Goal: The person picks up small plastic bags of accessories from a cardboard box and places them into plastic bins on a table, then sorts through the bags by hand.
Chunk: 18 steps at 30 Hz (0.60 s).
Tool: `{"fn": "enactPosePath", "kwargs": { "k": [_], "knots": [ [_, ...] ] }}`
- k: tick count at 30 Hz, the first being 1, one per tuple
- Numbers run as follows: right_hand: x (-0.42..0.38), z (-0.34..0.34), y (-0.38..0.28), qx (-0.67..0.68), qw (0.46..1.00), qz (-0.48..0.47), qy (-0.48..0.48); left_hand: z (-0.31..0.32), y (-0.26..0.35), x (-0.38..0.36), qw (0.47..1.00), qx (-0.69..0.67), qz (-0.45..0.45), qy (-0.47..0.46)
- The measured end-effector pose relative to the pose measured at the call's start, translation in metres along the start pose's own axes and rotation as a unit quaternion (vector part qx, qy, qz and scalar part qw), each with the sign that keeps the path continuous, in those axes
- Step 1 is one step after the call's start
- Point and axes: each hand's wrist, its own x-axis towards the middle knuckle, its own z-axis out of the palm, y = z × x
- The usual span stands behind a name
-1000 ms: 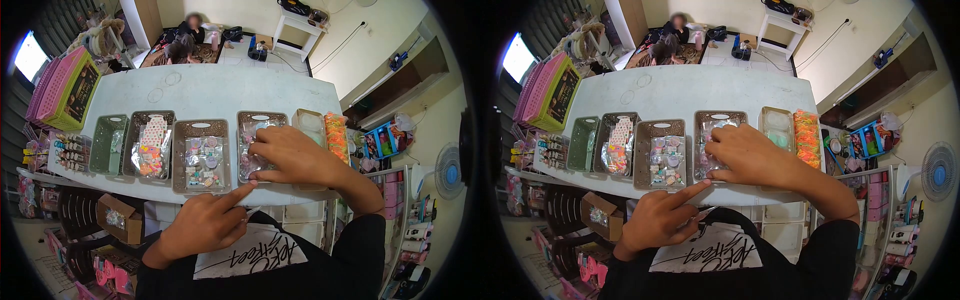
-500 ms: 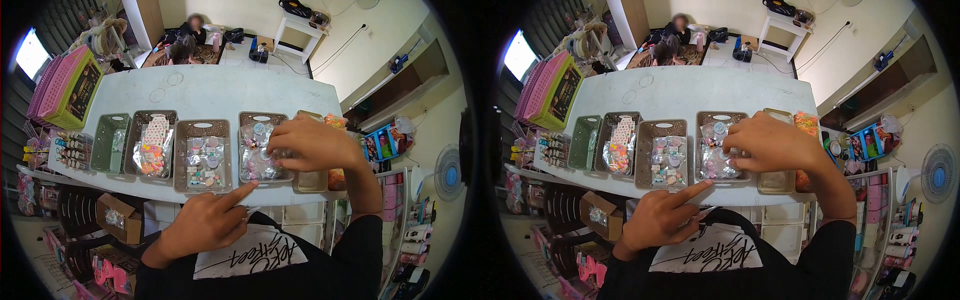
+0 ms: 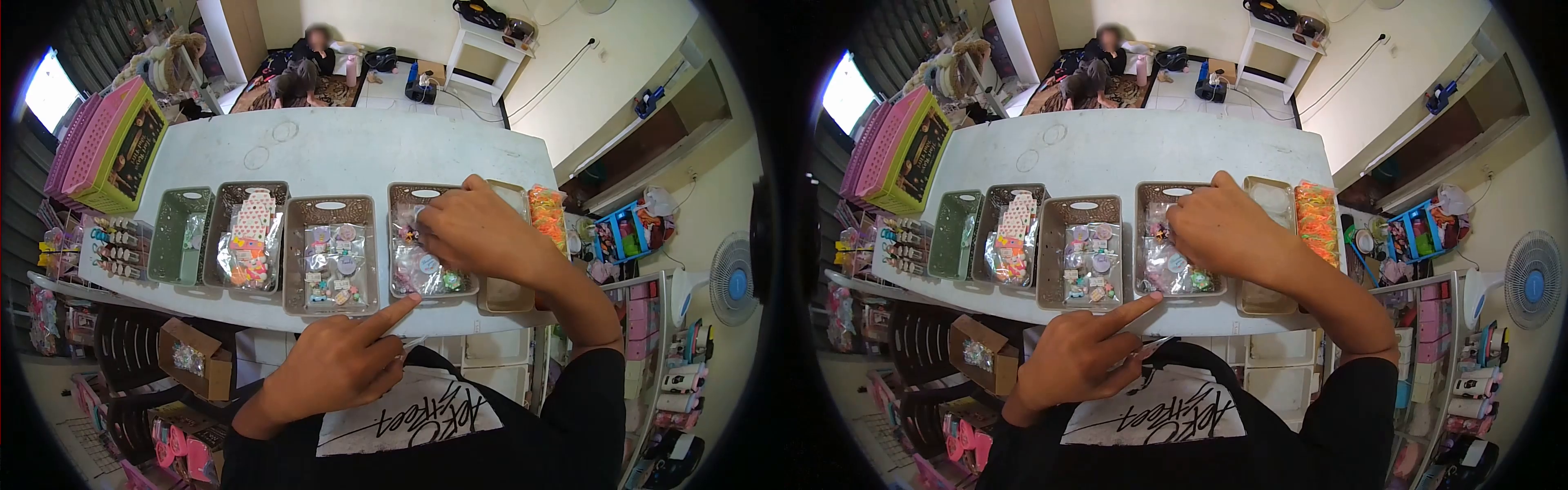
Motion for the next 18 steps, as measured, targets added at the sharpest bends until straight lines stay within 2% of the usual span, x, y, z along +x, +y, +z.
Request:
{"fn": "enactPosePath", "kwargs": {
  "k": [1, 3, 4, 6, 7, 9, 13, 18],
  "knots": [
    [-0.003, -0.003, 0.0, 0.0, 1.0, -0.001, 0.0, 0.0, 0.0, 0.0, 1.0, 0.0, -0.001, -0.004],
    [-0.012, -0.006, 0.003, 0.074, 0.988, -0.054, 0.123, -0.001, 0.0, 0.0, 1.0, 0.0, -0.002, -0.008],
    [-0.015, -0.004, 0.003, 0.074, 0.988, -0.054, 0.122, -0.001, 0.0, 0.0, 1.0, 0.001, -0.003, -0.007],
    [-0.021, 0.0, 0.002, 0.124, 0.979, -0.127, 0.099, -0.001, 0.001, 0.0, 1.0, 0.001, -0.003, -0.009],
    [-0.02, -0.001, 0.001, 0.124, 0.979, -0.125, 0.099, 0.0, 0.001, 0.0, 1.0, 0.003, -0.001, -0.003],
    [-0.017, -0.004, -0.004, 0.037, 0.998, -0.059, -0.006, 0.001, 0.001, 0.0, 1.0, 0.004, 0.001, 0.001],
    [-0.015, -0.005, -0.004, 0.051, 0.997, -0.046, -0.031, 0.001, 0.001, 0.0, 1.0, 0.003, -0.003, 0.004],
    [-0.013, 0.0, 0.012, 0.187, 0.969, -0.161, -0.014, 0.001, 0.002, 0.0, 1.0, -0.003, -0.007, 0.007]
  ]
}}
